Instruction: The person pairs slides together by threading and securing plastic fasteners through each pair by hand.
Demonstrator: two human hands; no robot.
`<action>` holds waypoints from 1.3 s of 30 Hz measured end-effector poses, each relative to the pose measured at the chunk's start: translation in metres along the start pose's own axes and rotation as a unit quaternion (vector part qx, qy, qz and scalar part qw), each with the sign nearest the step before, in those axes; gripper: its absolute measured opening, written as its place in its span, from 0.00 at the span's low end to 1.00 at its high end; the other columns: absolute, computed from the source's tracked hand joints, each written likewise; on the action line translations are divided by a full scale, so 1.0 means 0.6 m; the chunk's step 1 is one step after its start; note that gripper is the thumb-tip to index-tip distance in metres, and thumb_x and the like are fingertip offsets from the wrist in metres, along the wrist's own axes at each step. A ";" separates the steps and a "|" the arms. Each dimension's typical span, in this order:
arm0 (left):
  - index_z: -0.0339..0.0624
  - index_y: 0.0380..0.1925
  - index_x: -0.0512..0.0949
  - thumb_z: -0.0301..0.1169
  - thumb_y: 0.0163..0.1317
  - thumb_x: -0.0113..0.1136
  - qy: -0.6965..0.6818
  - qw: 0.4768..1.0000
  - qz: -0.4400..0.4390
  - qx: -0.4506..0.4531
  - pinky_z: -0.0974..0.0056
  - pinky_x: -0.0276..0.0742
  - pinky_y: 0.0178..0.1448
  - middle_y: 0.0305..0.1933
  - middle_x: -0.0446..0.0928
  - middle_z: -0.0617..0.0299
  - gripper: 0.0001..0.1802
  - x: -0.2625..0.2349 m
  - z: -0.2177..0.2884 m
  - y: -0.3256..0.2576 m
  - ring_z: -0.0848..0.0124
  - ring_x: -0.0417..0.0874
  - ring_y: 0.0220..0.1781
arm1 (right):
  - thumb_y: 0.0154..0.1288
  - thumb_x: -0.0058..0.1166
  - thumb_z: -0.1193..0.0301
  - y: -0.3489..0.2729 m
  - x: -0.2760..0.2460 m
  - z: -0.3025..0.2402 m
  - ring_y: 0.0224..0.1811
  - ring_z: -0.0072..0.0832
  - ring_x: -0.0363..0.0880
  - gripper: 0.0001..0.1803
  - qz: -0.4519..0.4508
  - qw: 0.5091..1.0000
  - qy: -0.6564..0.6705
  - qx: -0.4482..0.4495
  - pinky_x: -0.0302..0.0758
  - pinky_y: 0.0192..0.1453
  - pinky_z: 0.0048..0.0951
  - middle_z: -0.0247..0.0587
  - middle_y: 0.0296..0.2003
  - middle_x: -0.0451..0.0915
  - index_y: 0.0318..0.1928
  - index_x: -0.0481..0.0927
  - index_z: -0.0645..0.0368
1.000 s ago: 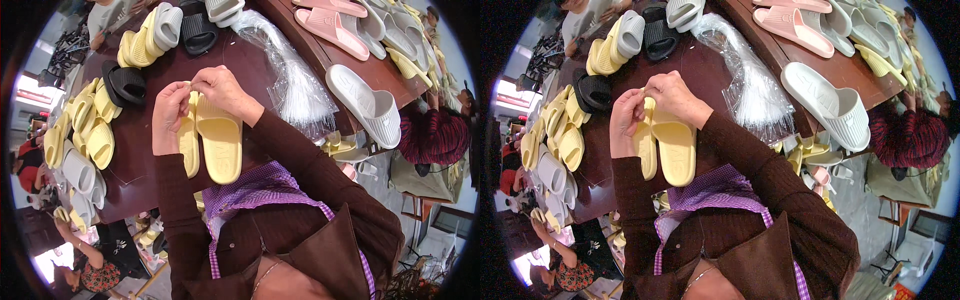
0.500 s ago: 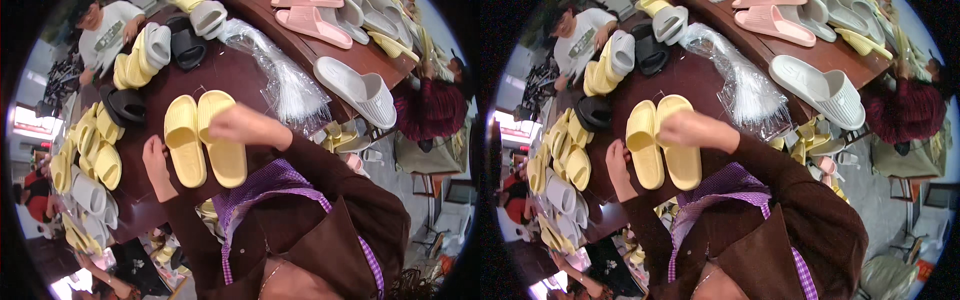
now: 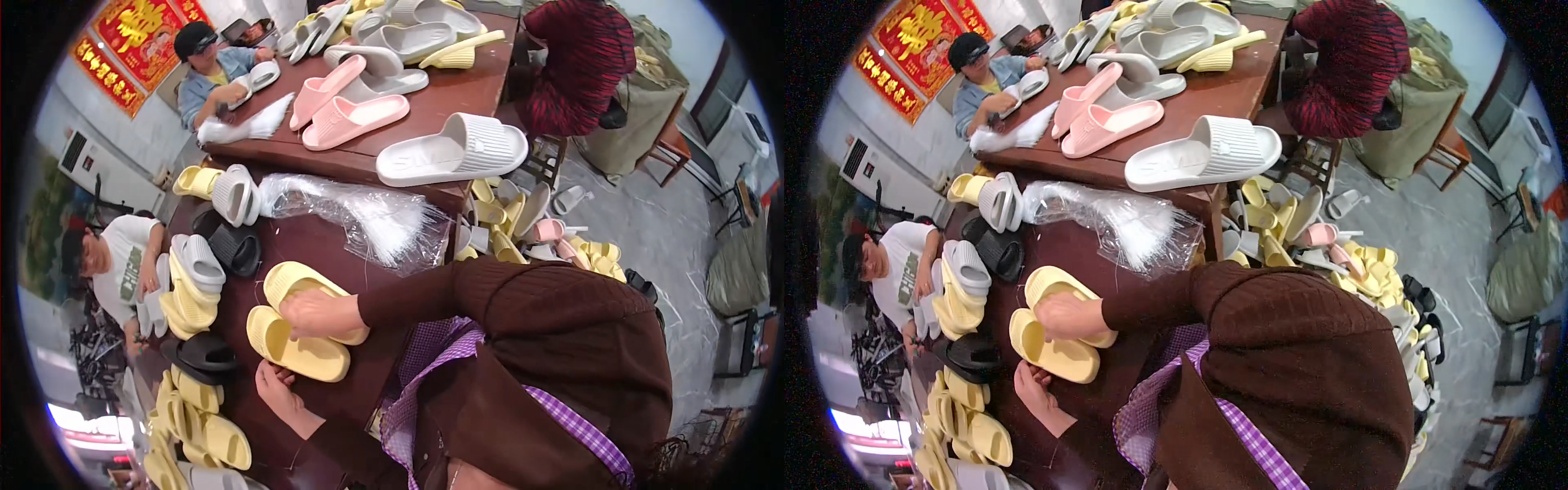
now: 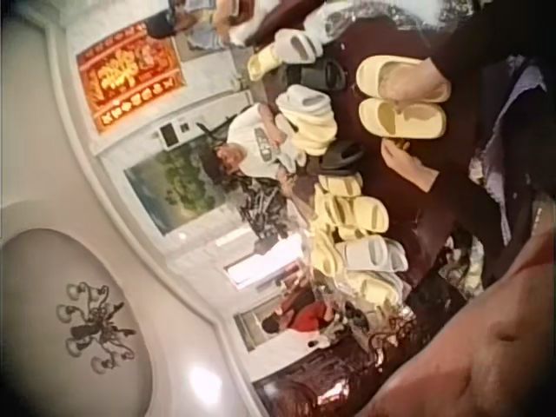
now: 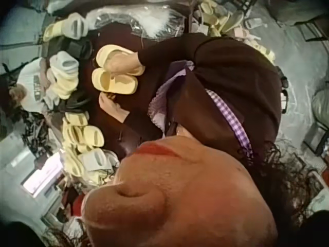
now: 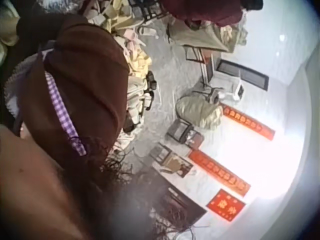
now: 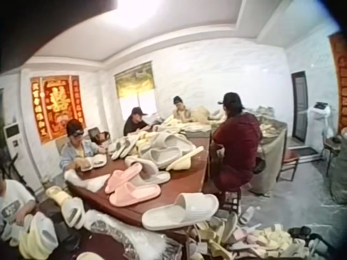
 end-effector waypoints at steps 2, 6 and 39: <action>0.34 0.45 0.73 0.36 0.69 0.47 -0.029 0.999 -0.019 0.003 0.80 0.64 0.25 0.29 0.74 0.66 0.15 0.004 -0.001 0.000 0.83 0.70 0.24 | 0.47 0.56 0.71 0.004 -0.003 0.000 0.27 0.47 0.78 0.11 0.098 0.992 -0.047 -0.070 0.73 0.32 0.41 0.56 0.23 0.78 0.23 0.75 0.71; 0.33 0.47 0.73 0.35 0.70 0.47 -0.029 0.999 -0.029 0.002 0.78 0.67 0.26 0.31 0.75 0.63 0.16 0.011 0.006 -0.011 0.81 0.72 0.26 | 0.52 0.54 0.68 0.021 0.015 0.026 0.33 0.48 0.79 0.13 -0.013 0.995 -0.046 0.091 0.74 0.38 0.43 0.56 0.28 0.78 0.29 0.74 0.69; 0.36 0.44 0.74 0.33 0.67 0.51 -0.086 0.996 0.007 -0.004 0.73 0.71 0.26 0.30 0.77 0.60 0.12 -0.002 -0.008 -0.029 0.74 0.76 0.25 | 0.53 0.54 0.64 0.131 -0.620 0.397 0.27 0.47 0.81 0.14 0.090 0.889 -0.434 0.110 0.76 0.32 0.43 0.57 0.24 0.79 0.24 0.81 0.64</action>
Point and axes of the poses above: each hand's wrist, its own y-axis towards the middle knuckle, its own x-axis out of the palm, z = x × y, the point moved 3 cm from there along y, towards the middle knuckle
